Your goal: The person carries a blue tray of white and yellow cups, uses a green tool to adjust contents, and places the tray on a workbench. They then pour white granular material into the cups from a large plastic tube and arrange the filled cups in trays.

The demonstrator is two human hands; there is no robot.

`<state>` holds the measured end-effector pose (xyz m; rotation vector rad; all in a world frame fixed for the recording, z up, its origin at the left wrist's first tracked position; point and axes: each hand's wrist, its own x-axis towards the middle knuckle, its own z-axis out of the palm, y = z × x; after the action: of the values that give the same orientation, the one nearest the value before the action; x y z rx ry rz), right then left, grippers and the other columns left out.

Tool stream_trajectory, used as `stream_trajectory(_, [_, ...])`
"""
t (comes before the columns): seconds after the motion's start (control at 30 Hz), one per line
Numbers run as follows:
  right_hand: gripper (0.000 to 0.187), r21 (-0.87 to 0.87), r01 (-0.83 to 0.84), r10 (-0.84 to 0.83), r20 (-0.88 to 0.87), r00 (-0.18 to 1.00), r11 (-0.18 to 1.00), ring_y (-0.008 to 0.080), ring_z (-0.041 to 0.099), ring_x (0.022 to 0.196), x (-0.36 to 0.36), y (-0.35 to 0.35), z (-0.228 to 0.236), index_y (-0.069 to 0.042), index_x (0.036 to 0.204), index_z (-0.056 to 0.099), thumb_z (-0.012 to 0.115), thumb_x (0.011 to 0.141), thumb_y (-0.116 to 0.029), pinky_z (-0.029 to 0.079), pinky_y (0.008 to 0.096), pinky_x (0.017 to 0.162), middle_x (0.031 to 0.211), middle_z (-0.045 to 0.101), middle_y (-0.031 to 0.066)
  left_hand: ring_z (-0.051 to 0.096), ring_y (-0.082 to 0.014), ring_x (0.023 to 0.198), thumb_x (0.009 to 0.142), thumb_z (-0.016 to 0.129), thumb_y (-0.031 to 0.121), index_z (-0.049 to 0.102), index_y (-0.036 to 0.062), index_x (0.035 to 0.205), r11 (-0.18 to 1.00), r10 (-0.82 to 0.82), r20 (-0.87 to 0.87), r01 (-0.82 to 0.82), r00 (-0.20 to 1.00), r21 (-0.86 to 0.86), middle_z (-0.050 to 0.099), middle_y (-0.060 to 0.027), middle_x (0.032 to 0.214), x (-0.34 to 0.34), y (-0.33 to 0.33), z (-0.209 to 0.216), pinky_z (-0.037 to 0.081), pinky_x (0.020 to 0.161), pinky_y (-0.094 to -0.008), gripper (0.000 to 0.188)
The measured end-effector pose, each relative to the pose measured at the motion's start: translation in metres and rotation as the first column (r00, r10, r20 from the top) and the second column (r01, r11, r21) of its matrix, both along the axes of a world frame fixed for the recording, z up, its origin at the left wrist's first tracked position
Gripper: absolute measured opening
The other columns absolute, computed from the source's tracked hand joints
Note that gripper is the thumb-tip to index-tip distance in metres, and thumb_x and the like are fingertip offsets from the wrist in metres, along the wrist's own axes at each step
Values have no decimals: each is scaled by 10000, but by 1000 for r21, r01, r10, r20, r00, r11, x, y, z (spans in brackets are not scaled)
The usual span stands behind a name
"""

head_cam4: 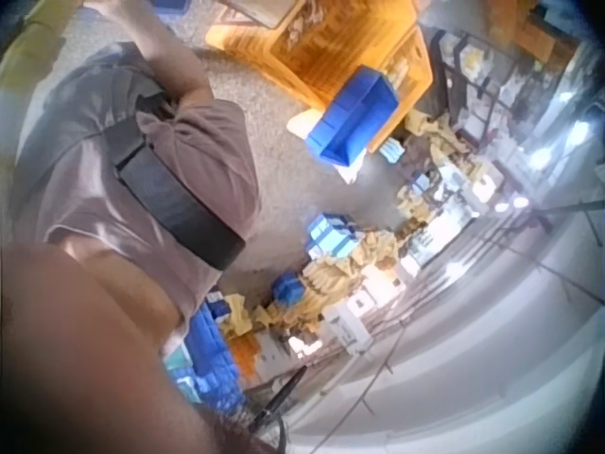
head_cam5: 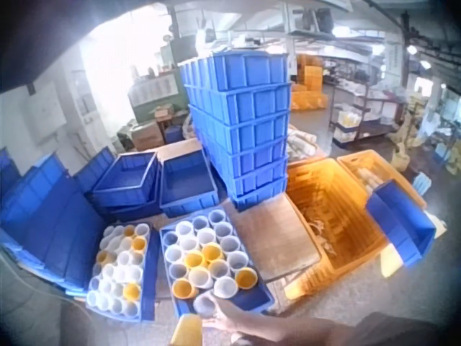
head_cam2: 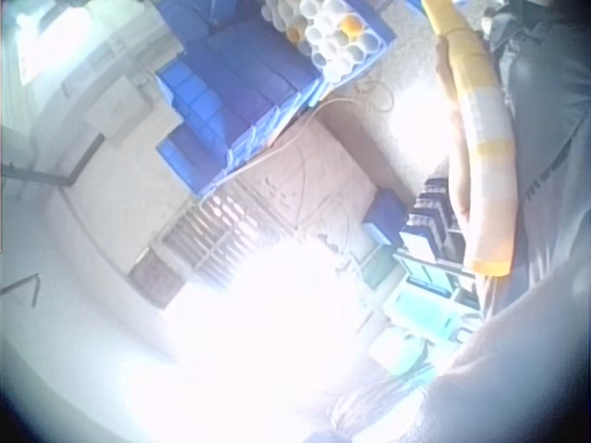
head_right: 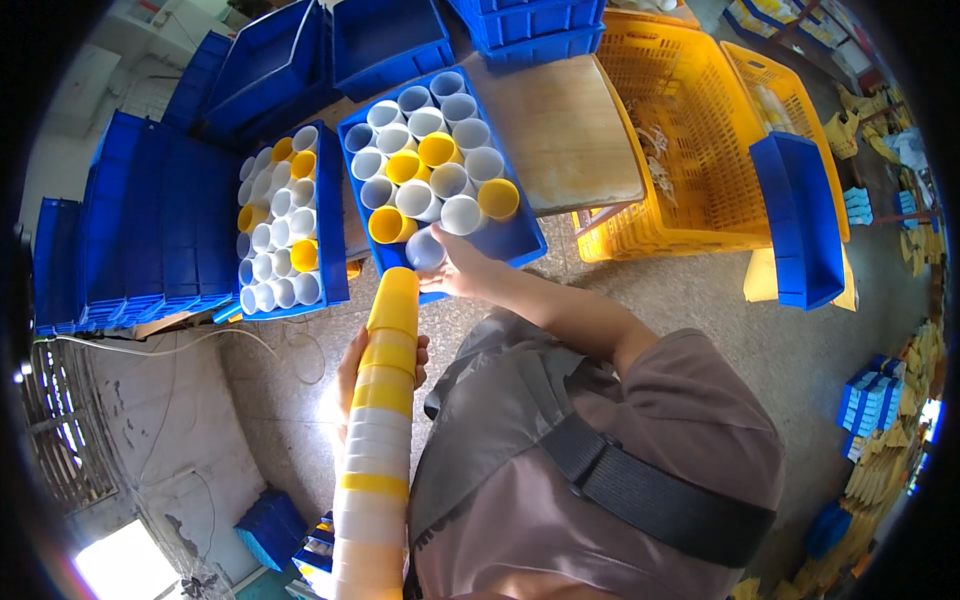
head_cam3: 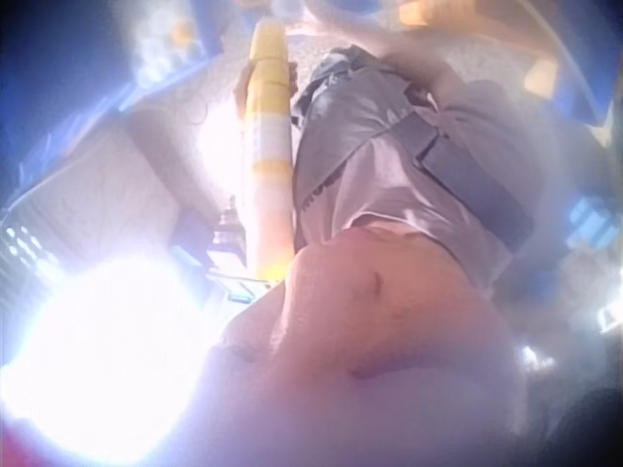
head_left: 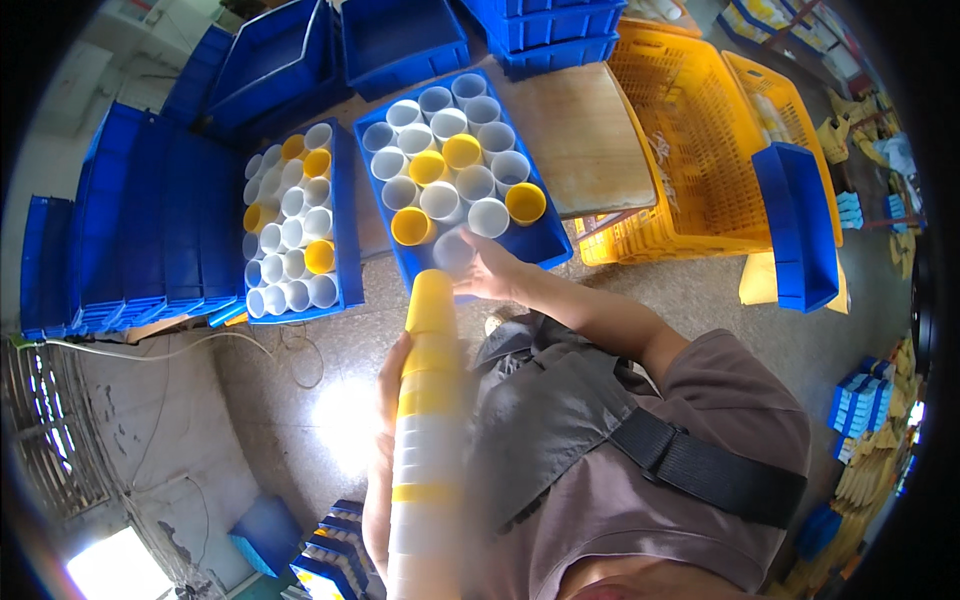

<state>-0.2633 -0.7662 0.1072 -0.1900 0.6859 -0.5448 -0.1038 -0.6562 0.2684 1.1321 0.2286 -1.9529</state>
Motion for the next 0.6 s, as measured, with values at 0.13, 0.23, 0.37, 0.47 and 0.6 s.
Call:
stream_trajectory(0.13, [426,-74,-319,325,94,941,945,232,631,1081,15,0,6,-52,1288,479,574,1039,-384,499,418,1019,1154,620,114,679,-271,956,1020,511,494,468,-82,1373,999,42,46,-42,998,-14,641,-244,1151,0,15,9,610,810,-362,677])
stream_trajectory(0.23, [401,-117,-227,234,44,971,967,247,631,1105,31,-17,6,-68,1282,477,548,1054,-389,516,431,1009,1169,609,112,689,-275,948,1018,502,507,485,-83,1360,998,57,-31,-56,998,23,652,-241,1135,6,21,9,615,832,-370,682])
stream_trajectory(0.37, [563,324,-127,166,-96,981,937,286,589,1240,17,-15,10,-46,1457,385,544,1055,-408,493,449,1050,1395,548,159,699,-278,945,1023,479,541,501,-74,1355,998,62,-42,-63,997,-21,661,-252,1142,11,27,7,613,844,-382,699])
stream_trajectory(0.47, [587,-659,-536,7,-628,778,528,297,511,1344,-19,21,19,-71,1509,363,598,1017,-288,459,482,1065,1456,515,148,705,-281,943,1026,464,563,506,-69,1357,997,70,-41,-71,997,-28,664,-262,1155,7,28,2,607,859,-383,714])
stream_trajectory(0.6, [527,-588,-627,-517,-372,771,-511,306,500,1354,-46,39,33,-102,1437,463,604,931,-140,423,465,1072,1436,533,130,698,-283,873,1003,538,472,501,-69,1354,989,-148,-9,147,989,-33,674,-226,1104,-3,18,-11,597,813,-381,646])
